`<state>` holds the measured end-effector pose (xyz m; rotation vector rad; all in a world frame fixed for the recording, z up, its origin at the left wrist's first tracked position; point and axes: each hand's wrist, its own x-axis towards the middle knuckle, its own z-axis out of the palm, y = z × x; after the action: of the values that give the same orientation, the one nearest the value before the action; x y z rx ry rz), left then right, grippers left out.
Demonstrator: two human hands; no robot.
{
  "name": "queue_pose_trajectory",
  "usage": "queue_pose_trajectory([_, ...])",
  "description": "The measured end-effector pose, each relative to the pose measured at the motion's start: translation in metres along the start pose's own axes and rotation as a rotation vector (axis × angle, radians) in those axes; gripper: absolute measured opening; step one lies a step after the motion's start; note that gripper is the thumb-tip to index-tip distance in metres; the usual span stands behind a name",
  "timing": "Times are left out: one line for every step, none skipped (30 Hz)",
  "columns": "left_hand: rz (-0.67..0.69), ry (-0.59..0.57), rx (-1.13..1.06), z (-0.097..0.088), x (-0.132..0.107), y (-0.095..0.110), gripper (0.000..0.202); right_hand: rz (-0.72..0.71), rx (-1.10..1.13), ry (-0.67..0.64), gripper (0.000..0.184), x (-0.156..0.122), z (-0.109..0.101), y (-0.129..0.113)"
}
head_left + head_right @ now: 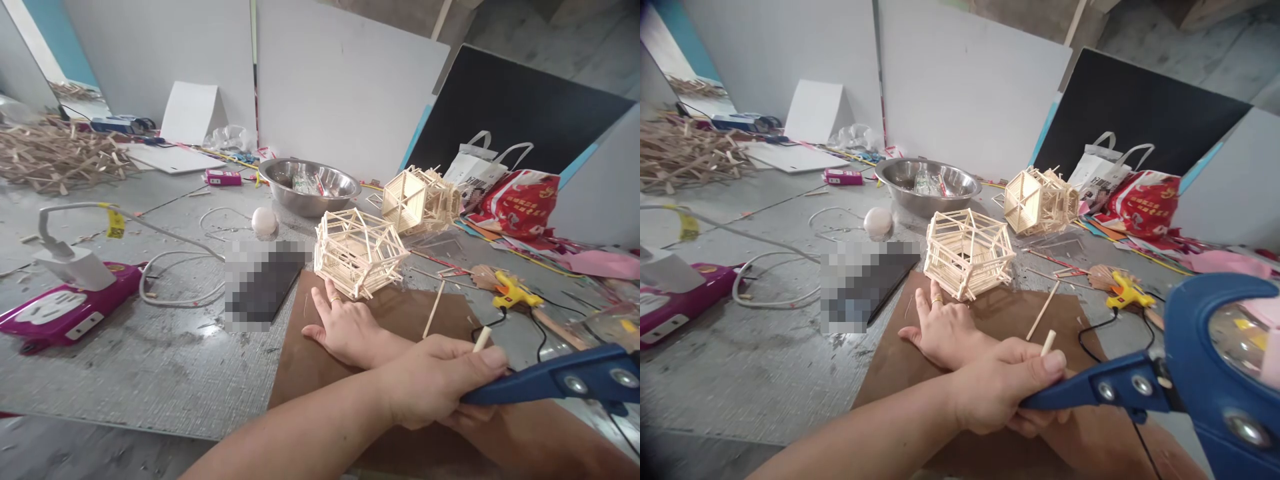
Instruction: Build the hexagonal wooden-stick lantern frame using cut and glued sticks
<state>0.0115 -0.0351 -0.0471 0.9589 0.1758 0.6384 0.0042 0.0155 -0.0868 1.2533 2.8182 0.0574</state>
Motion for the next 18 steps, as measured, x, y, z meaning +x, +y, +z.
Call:
queue_pose_trajectory([-0.001,0.002,0.007,0.0,0.0,0.0,0.044,0.033,-0.003,-0.017,0.075,0.001,0.0,-0.002])
queue_pose_trajectory([0.0,0.003,0.013,-0.001,0.0,-0.001,0.044,0.061,0.002,-0.036,0.077,0.001,0.0,-0.002])
queue_pose_trajectory([0.001,0.002,0.02,-0.001,0.001,-0.001,0.044,0.081,0.013,-0.054,0.079,0.001,-0.001,-0.002])
queue_pose_trajectory([0.002,-0.003,0.026,-0.001,0.001,-0.001,0.044,0.096,0.028,-0.068,0.081,0.001,-0.002,-0.002])
queue_pose_trajectory([0.007,-0.007,0.028,-0.001,0.001,-0.001,0.043,0.1,0.044,-0.079,0.081,0.001,-0.002,-0.001])
queue_pose_trajectory([0.014,-0.01,0.027,-0.002,0.001,-0.001,0.043,0.096,0.059,-0.086,0.081,0.0,-0.003,0.0])
queue_pose_trajectory([0.019,-0.012,0.022,-0.002,0.001,-0.001,0.043,0.089,0.071,-0.089,0.081,0.0,-0.004,0.002])
queue_pose_trajectory([0.021,-0.017,0.016,-0.002,0.001,0.0,0.042,0.081,0.081,-0.091,0.08,-0.001,-0.004,0.003])
queue_pose_trajectory([0.022,-0.021,0.009,-0.002,0.001,0.0,0.042,0.072,0.091,-0.089,0.078,-0.002,-0.005,0.005])
queue_pose_trajectory([0.021,-0.026,0.004,-0.002,0.001,0.0,0.042,0.061,0.103,-0.082,0.077,-0.003,-0.005,0.007])
queue_pose_trajectory([0.019,-0.032,-0.002,-0.002,0.001,0.0,0.042,0.049,0.116,-0.069,0.075,-0.004,-0.005,0.009])
queue_pose_trajectory([0.018,-0.038,-0.006,-0.003,0.001,0.0,0.042,0.037,0.131,-0.056,0.073,-0.004,-0.006,0.011])
queue_pose_trajectory([0.018,-0.041,-0.01,-0.003,0.001,0.0,0.041,0.02,0.148,-0.047,0.071,-0.005,-0.007,0.014])
queue_pose_trajectory([0.019,-0.037,-0.01,-0.003,0.001,-0.001,0.041,0.002,0.167,-0.044,0.069,-0.007,-0.008,0.016])
queue_pose_trajectory([0.018,-0.03,-0.008,-0.004,0.001,-0.002,0.042,-0.013,0.185,-0.047,0.067,-0.008,-0.009,0.019])
queue_pose_trajectory([0.014,-0.022,-0.005,-0.004,0.001,-0.002,0.042,-0.023,0.202,-0.056,0.066,-0.01,-0.01,0.022])
queue_pose_trajectory([0.009,-0.014,-0.001,-0.005,0.001,-0.003,0.043,-0.031,0.219,-0.067,0.066,-0.013,-0.011,0.025])
queue_pose_trajectory([0.003,-0.007,0.003,-0.005,0.002,-0.004,0.043,-0.037,0.234,-0.081,0.066,-0.017,-0.012,0.028])
